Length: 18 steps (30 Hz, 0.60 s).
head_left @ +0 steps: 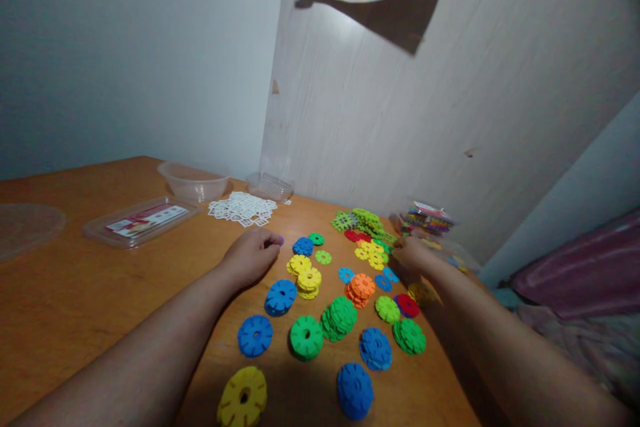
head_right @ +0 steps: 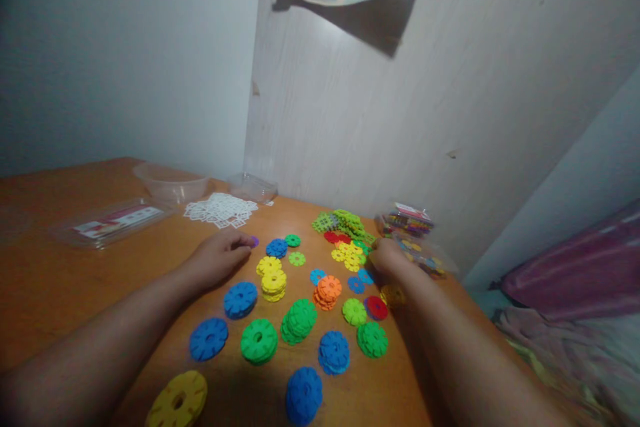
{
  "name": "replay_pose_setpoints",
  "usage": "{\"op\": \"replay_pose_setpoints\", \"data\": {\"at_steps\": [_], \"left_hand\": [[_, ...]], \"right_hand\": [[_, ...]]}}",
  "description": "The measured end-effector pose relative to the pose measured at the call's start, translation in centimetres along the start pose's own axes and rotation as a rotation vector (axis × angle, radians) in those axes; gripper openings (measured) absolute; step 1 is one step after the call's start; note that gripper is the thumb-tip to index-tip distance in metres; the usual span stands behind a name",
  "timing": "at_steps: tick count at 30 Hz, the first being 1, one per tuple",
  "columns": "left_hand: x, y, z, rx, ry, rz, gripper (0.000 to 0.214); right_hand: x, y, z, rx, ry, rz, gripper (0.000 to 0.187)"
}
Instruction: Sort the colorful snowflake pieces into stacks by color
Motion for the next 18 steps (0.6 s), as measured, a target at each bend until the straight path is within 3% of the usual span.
{"op": "replay_pose_setpoints", "data": {"at_steps": [4, 9, 14, 18], "left_hand": [[-0.4, 0.2, -0.2, -0.007, 0.041, -0.011, 0.026], [-0.6, 0.4, -0.3, -0.042, 0.034, 0.0, 0.023], [-0.5, 0.3, -0.3, -0.043, 0.017, -0.003, 0.023], [-0.4, 0.2, -0.2, -0.031, 0.02, -0.001, 0.024]], "right_hand": [[0.8, -0.3, 2.5, -0.039, -0.08, -0.156, 0.007], [1.8, -0.2, 4.2, -0.032, -0.062, -0.187, 0.013], [2.3, -0.2, 4.5, -0.038, -0.073, -0.146, 0.026], [2.5, -0.6, 4.0, 0.009, -0.083, -0.074, 0.026]]}}
Point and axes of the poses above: each hand's wrist, its own z-axis towards the middle knuckle, its own y-axis out of the back of the hand, x = y × z, the point moved 6 cm from there along z, towards the middle knuckle, and after that the axes turned 8 degrees about -y, right-handed, at the moved point
